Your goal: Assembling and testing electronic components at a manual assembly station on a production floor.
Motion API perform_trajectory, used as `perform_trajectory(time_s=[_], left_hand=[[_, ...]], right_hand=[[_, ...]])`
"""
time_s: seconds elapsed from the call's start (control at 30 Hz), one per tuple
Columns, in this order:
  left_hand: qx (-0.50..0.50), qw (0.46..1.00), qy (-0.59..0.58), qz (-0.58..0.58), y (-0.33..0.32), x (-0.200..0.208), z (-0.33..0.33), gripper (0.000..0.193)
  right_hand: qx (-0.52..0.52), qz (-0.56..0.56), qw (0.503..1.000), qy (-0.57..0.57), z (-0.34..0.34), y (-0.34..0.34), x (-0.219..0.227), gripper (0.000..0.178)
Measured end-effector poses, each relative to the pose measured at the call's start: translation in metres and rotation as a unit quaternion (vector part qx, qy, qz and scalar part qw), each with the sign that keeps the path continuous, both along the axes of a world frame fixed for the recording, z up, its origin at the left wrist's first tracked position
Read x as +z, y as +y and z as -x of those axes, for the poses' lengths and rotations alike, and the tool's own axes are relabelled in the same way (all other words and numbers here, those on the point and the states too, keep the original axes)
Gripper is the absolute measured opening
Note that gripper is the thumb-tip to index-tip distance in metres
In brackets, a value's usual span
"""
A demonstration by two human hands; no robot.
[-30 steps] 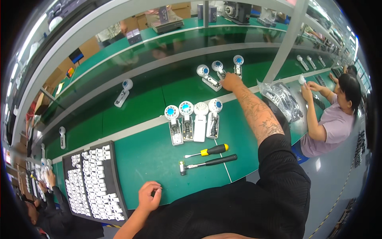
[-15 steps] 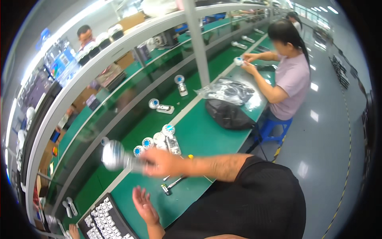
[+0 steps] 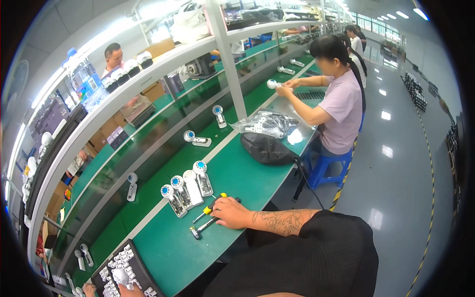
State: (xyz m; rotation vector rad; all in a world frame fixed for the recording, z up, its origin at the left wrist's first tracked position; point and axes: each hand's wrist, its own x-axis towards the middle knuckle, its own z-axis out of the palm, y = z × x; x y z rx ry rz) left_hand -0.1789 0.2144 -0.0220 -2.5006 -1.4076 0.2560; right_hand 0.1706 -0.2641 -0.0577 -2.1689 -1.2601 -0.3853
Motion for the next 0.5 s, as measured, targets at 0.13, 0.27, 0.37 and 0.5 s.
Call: perform_trajectory(time_s=[0.13,0.27,0.37,0.5], left_hand=[[-0.042,0.979,-0.198,0.005,-0.048,0.022,0.0,0.048],[0.004,0.959,-0.262,0.107,-0.013,-0.035,0.016,0.046],[0.026,0.944,-0.293,0.15,-0.009,-0.036,0.019,0.046],[-0.015,0.957,-0.282,0.064,-0.049,-0.001,0.004,0.044]], right_hand=[[-0.029,0.002,0.999,0.038,0.005,0.005,-0.007,0.032],[-0.027,0.008,0.998,0.053,0.0,0.007,-0.005,0.03],[-0.016,0.019,0.999,0.043,0.002,0.011,0.003,0.03],[-0.005,0.047,0.999,0.023,0.011,0.02,0.008,0.03]])
